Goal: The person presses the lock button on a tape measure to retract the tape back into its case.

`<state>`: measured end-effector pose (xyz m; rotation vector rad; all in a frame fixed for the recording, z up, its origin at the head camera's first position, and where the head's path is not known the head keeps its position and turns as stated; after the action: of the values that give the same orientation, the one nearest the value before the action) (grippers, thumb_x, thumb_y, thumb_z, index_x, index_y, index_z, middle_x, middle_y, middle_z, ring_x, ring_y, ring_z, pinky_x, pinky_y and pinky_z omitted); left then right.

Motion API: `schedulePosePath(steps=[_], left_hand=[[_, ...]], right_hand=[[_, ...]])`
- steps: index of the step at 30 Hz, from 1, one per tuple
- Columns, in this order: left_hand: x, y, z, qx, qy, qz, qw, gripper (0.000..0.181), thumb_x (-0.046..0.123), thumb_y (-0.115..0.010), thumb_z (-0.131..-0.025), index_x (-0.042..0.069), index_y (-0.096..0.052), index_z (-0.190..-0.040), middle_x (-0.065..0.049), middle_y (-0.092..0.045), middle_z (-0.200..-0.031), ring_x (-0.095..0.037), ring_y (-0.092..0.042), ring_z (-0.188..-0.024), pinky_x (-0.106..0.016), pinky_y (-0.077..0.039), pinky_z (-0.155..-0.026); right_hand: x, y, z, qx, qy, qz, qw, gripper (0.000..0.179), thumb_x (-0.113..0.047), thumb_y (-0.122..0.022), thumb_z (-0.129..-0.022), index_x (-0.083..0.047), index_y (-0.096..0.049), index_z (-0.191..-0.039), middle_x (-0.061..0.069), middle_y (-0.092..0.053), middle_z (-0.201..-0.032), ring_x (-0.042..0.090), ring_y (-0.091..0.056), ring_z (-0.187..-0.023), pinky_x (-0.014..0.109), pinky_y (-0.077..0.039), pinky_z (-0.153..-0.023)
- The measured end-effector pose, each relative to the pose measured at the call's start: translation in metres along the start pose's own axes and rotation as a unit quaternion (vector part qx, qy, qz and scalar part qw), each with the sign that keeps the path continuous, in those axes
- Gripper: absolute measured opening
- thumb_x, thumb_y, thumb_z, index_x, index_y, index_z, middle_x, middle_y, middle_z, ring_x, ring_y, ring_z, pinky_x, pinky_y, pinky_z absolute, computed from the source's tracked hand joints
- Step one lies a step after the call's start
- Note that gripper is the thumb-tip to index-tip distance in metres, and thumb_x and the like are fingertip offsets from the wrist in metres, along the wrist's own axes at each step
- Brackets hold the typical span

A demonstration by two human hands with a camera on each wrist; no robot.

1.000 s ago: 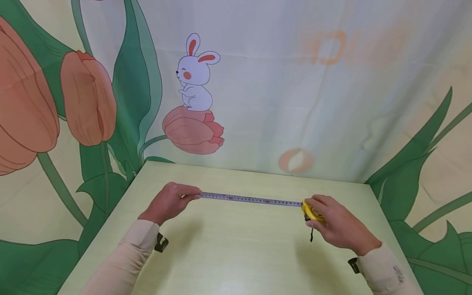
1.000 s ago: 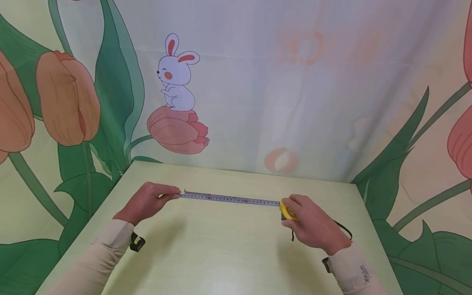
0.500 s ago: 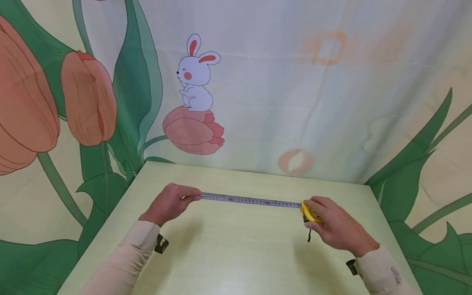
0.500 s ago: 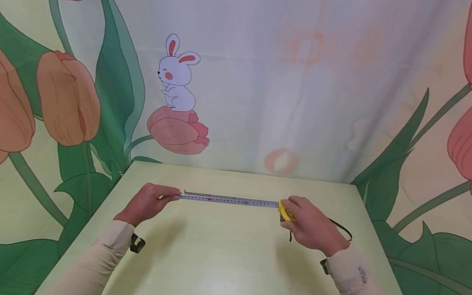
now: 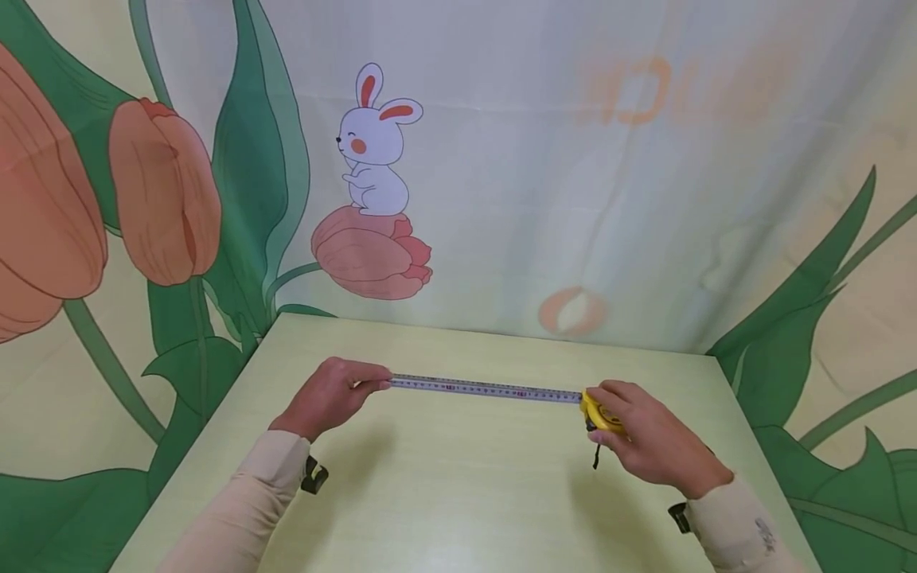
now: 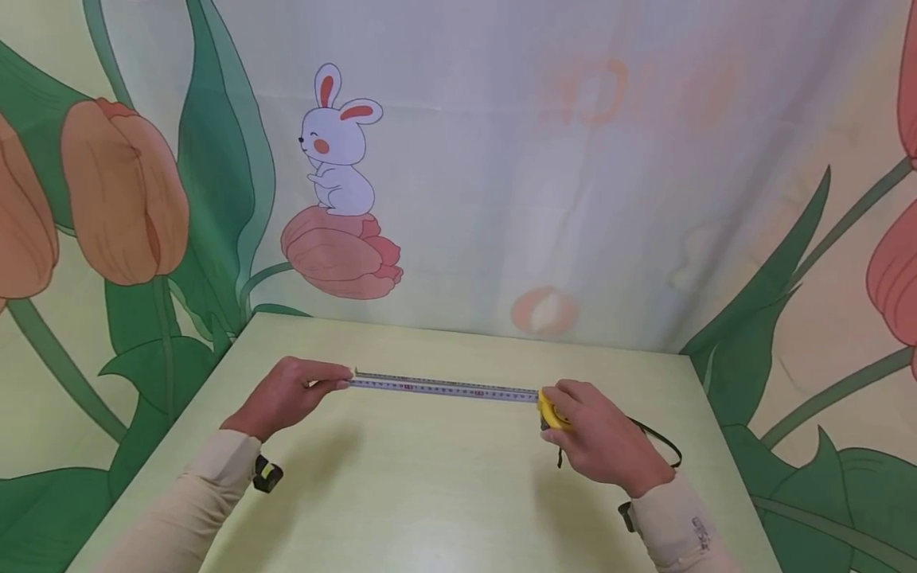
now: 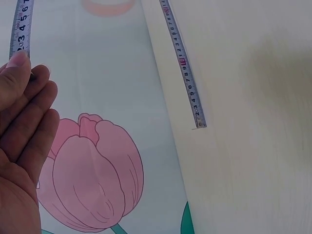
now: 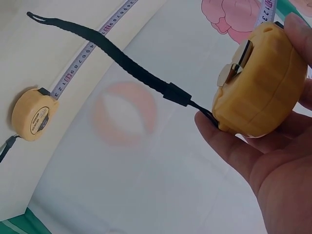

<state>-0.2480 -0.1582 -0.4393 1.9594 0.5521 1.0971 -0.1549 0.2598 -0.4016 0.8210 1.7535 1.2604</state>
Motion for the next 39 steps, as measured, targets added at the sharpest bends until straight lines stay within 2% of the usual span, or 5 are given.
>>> schedulePosePath(steps=[12,22,26,33,39], left_hand=[[0.002,-0.006,-0.001,-0.006,0.002,0.008,0.9999,0.028,0.020,-0.075,-0.086,0.020,-0.075,-0.115,0.000,-0.077,-0.104,-0.014,-0.074,-0.095,-0.040,-0.061,-0.087],[0.006,-0.007,-0.003,0.001,-0.006,0.011,0.9999,0.025,0.019,-0.073,-0.088,0.019,-0.077,-0.112,0.002,-0.077,-0.102,-0.011,-0.074,-0.092,-0.036,-0.061,-0.085],[0.005,-0.008,-0.004,0.014,-0.014,0.009,0.9998,0.025,0.019,-0.074,-0.087,0.019,-0.077,-0.112,0.003,-0.077,-0.102,-0.011,-0.074,-0.094,-0.036,-0.061,-0.085],[0.004,-0.007,-0.001,0.020,-0.027,0.010,0.9994,0.024,0.020,-0.074,-0.086,0.018,-0.077,-0.110,0.003,-0.078,-0.101,-0.012,-0.074,-0.094,-0.036,-0.061,-0.085],[0.003,-0.003,-0.003,0.018,-0.016,0.013,0.9996,0.025,0.020,-0.074,-0.087,0.019,-0.076,-0.112,0.002,-0.077,-0.103,-0.014,-0.074,-0.097,-0.037,-0.060,-0.087]], right_hand=[[0.001,-0.003,0.003,0.008,0.007,0.001,0.9999,0.051,-0.028,-0.072,-0.091,-0.006,-0.056,-0.134,0.009,-0.057,-0.129,0.019,-0.057,-0.108,0.039,-0.057,-0.090],[0.004,-0.002,0.003,0.008,0.008,0.003,0.9999,0.050,-0.028,-0.072,-0.091,-0.007,-0.057,-0.134,0.008,-0.057,-0.130,0.020,-0.057,-0.112,0.040,-0.056,-0.091],[0.004,-0.001,0.001,0.016,0.008,0.006,0.9998,0.050,-0.028,-0.072,-0.091,-0.008,-0.057,-0.134,0.006,-0.057,-0.130,0.019,-0.057,-0.111,0.039,-0.057,-0.091],[0.001,-0.003,0.001,0.023,0.017,0.009,0.9996,0.049,-0.027,-0.074,-0.089,-0.007,-0.058,-0.131,0.006,-0.058,-0.126,0.018,-0.057,-0.108,0.038,-0.057,-0.089],[-0.001,0.000,-0.007,0.022,0.027,0.018,0.9992,0.050,-0.028,-0.074,-0.089,-0.007,-0.058,-0.131,0.006,-0.058,-0.126,0.018,-0.057,-0.107,0.038,-0.057,-0.089]])
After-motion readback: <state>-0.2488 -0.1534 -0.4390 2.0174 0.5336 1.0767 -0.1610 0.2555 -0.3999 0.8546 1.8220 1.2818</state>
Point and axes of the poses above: each hand's wrist, its own z-axis away from the middle knuckle, its own y-axis out of the back of the hand, x = y × z, the point moved 3 cm from there along -z, towards the middle knuckle
